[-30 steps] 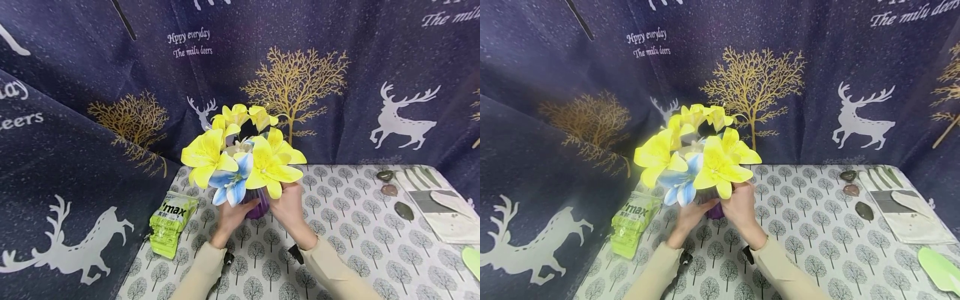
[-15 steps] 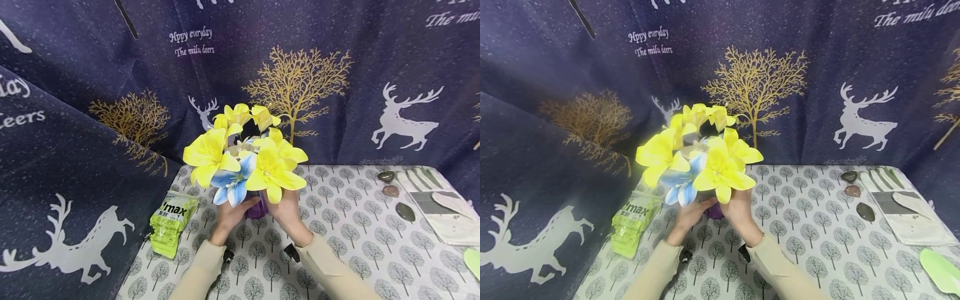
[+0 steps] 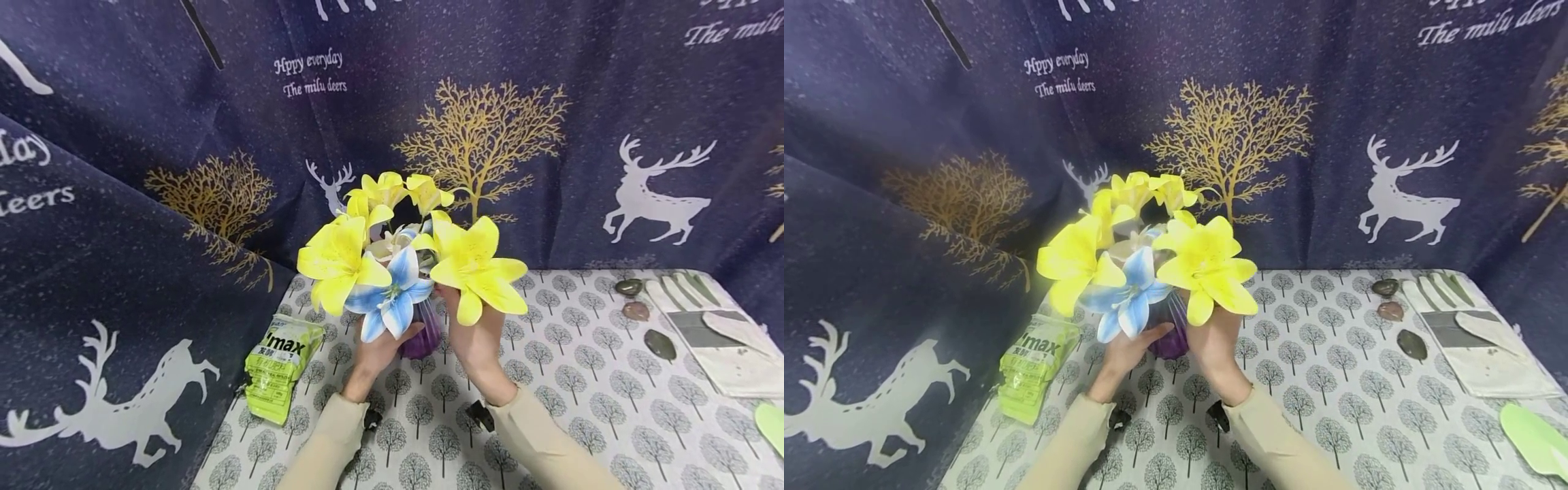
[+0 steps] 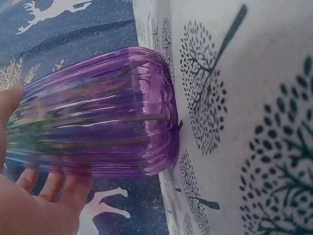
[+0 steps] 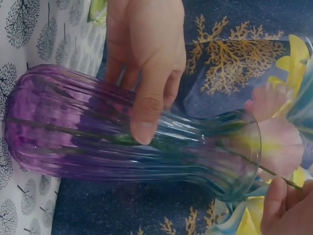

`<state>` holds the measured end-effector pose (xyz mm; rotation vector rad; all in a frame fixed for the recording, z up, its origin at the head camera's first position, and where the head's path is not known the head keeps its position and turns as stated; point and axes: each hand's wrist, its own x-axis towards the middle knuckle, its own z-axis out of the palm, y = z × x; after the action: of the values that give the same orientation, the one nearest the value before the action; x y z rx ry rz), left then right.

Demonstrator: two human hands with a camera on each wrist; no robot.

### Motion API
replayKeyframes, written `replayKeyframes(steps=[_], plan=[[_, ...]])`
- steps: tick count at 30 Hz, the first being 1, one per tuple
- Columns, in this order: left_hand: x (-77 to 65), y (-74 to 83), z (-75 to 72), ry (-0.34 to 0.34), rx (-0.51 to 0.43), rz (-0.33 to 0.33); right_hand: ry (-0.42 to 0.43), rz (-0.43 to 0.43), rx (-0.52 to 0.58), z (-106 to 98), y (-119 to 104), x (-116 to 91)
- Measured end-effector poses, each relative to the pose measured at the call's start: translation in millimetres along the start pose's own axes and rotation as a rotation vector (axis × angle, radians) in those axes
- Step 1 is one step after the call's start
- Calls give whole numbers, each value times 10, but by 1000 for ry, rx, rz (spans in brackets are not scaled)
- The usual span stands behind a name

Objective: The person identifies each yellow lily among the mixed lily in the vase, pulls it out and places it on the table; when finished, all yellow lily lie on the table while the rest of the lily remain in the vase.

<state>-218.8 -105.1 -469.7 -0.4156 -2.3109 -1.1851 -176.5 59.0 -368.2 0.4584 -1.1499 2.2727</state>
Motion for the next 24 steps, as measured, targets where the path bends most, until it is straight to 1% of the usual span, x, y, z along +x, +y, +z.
replayKeyframes(steps=[1, 3, 4, 5, 6, 8, 10, 11, 13, 14, 16, 17, 18, 20, 21, 22, 24], plan=[[3, -5, 3, -1, 8, 4, 12, 9, -6, -8, -14, 6], [7, -12, 6, -4, 50, 12, 39, -23, -201, -34, -38, 1], [9, -14, 5, -7, 65, 22, 31, -10, -159, -37, -63, -6], [14, -13, 2, -13, 56, 25, 27, -1, -90, -33, -87, -15], [18, -15, 3, -18, 55, 27, 34, 16, 11, -22, -118, -23], [21, -17, 3, -4, 44, 45, 57, 16, 57, 14, -183, -35], [26, -16, 6, 5, 39, 86, 84, 2, 52, 46, -248, -42], [28, -16, 8, 13, 59, 115, 112, -24, -60, 49, -264, -38], [25, -20, 14, 52, 91, 162, 144, -61, -179, 33, -281, -19], [23, -15, 15, 60, 92, 166, 154, -73, -182, 9, -275, -8], [7, -5, 12, 68, 67, 139, 177, -97, -195, -49, -254, 13], [-7, -2, 9, 78, 42, 113, 187, -110, -207, -80, -243, 23], [-20, 0, 7, 79, -8, 73, 193, -125, -207, -110, -234, 36], [-45, 4, 3, 64, -50, 1, 215, -154, -211, -163, -225, 57], [-52, 1, 2, 58, -64, -22, 226, -166, -209, -182, -230, 69], [-53, -2, 2, 45, -73, -38, 237, -177, -205, -198, -242, 80], [-55, -11, 3, 39, -76, -51, 248, -196, -151, -224, -278, 108]])
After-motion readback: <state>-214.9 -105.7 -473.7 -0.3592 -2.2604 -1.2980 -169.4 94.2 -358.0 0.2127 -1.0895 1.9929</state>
